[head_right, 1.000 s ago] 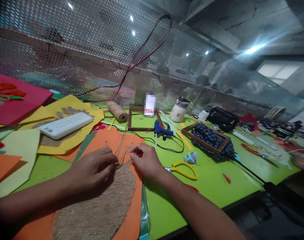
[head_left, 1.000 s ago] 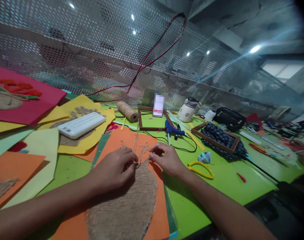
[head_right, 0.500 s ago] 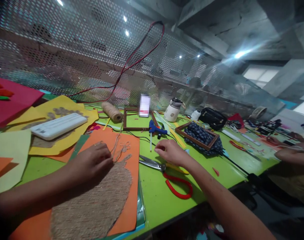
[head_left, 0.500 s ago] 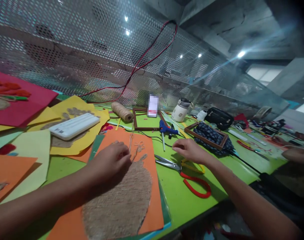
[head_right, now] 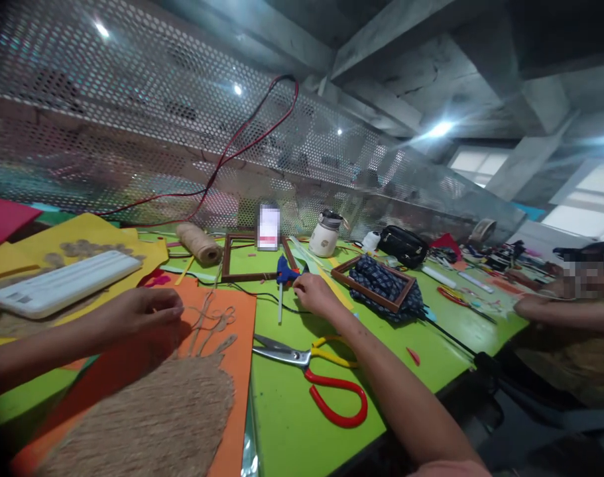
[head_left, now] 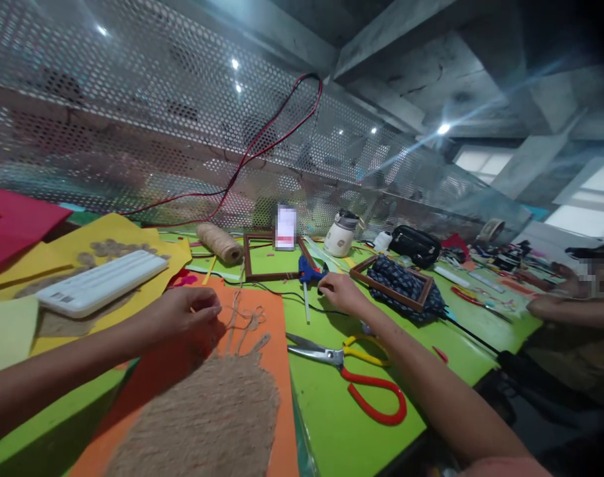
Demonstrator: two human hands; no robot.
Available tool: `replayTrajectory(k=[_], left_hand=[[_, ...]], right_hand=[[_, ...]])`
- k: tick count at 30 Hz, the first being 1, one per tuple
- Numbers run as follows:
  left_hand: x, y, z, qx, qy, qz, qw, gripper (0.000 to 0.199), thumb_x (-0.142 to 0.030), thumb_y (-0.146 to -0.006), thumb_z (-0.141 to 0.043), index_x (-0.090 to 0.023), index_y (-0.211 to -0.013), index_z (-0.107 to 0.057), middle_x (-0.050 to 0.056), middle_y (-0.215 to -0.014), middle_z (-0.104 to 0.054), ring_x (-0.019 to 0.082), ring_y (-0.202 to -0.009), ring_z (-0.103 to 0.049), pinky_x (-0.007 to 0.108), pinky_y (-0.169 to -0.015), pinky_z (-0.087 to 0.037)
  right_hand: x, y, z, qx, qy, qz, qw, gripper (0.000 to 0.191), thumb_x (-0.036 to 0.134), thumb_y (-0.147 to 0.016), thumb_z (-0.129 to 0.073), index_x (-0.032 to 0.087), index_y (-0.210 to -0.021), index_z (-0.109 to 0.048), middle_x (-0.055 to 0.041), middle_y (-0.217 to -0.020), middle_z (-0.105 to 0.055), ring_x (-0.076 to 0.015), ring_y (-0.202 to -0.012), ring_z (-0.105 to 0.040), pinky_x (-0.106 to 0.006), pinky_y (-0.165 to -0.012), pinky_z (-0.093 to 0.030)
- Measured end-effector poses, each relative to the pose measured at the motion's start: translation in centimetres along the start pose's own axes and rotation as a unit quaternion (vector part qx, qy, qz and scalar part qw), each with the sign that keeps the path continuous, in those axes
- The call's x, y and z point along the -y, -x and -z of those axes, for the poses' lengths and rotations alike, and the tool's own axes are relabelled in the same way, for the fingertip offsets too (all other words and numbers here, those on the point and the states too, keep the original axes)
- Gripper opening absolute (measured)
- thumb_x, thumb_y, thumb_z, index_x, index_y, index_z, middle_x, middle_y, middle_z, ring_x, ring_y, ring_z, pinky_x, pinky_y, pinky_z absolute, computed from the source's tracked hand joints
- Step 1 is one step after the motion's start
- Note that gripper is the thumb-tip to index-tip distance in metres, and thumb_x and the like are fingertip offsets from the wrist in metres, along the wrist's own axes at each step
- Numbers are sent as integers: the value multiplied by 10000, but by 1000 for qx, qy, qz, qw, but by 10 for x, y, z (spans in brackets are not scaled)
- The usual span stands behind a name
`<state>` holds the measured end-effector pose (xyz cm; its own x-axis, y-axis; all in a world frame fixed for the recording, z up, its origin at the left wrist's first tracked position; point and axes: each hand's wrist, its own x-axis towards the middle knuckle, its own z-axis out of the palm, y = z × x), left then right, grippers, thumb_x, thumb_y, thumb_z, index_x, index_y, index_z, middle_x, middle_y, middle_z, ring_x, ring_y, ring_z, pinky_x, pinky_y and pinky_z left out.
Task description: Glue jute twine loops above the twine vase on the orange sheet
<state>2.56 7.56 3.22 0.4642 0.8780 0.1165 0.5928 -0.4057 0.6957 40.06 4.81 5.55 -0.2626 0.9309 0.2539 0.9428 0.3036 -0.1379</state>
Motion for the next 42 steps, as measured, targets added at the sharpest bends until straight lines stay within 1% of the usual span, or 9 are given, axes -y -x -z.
replayTrajectory(k=[7, 12, 17, 23, 27, 29, 31, 34, 42], left_hand=[[-6, 23, -1, 78, 70, 31, 994, 426, -598, -863, -600, -192, -795, -708, 55, -734, -768, 202, -654, -678, 293, -624, -503], [-8, 28, -6, 95, 155, 25, 983, 456, -618, -880, -611, -171, -839, -692, 93, -801, -768, 199, -675, -680, 313, -622, -536], [-1, 25, -9, 80, 211, 49, 973, 423, -593, -879, -645, -174, -852, -693, 101, -873, -769, 199, -760, -689, 339, -681, -584], [5, 22, -11, 60, 222, 67, 971, 421, -576, -873, -649, -163, -808, -697, 111, -864, -762, 191, -729, -663, 325, -632, -562], [7, 22, -9, 36, 162, 51, 985, 382, -518, -902, -594, -168, -790, -699, 98, -811, -756, 188, -660, -653, 321, -598, -520], [7, 22, -8, 25, 108, 43, 993, 344, -491, -887, -583, -179, -802, -702, 83, -802, -755, 203, -693, -672, 332, -638, -519], [6, 23, -8, 19, 60, 43, 997, 322, -474, -872, -567, -190, -812, -705, 71, -806, -757, 212, -725, -678, 337, -668, -513], [4, 24, -8, 13, 13, 35, 999, 339, -470, -881, -515, -197, -803, -701, 63, -794, -754, 209, -718, -663, 333, -661, -486], [12, 28, -12, -11, -17, 16, 1000, 361, -495, -911, -522, -211, -891, -744, 52, -801, -753, 201, -687, -651, 312, -627, -468]], right_hand=[[11, -29, -15, 8, 92, -4, 996, 566, 76, -905, -563, 105, -1470, -523, -211, -1395, -587, -341, -1268, -463, -477, -1069, -402], [15, -43, -35, 34, 115, -35, 992, 567, 110, -944, -522, 65, -1503, -436, -271, -1404, -550, -390, -1260, -437, -528, -1015, -393], [8, -48, -43, 28, 117, -53, 991, 540, 165, -972, -510, 81, -1501, -444, -253, -1358, -593, -378, -1226, -470, -509, -998, -396], [2, -52, -15, -55, 80, -93, 991, 661, 131, -943, -460, 81, -1588, -319, -243, -1336, -615, -387, -1228, -540, -539, -1023, -438], [19, -28, 22, -138, -148, -37, 979, 391, 312, -979, -548, 192, -1339, -642, -136, -1290, -677, -327, -1246, -598, -520, -1144, -396], [37, -7, 37, -86, -253, -5, 964, 290, 397, -986, -567, 213, -1118, -749, -111, -1279, -693, -288, -1256, -608, -473, -1186, -368], [57, 14, 45, -16, -321, -8, 947, 291, 431, -973, -600, 206, -1060, -762, -114, -1284, -698, -282, -1229, -634, -463, -1153, -422], [78, 36, 45, 72, -318, -1, 945, 270, 411, -987, -587, 222, -941, -774, -104, -1306, -696, -280, -1225, -647, -448, -1115, -477], [88, 43, 28, 68, -264, 3, 962, 322, 387, -1013, -568, 276, -1292, -687, -86, -1424, -638, -268, -1323, -595, -459, -1175, -428]])
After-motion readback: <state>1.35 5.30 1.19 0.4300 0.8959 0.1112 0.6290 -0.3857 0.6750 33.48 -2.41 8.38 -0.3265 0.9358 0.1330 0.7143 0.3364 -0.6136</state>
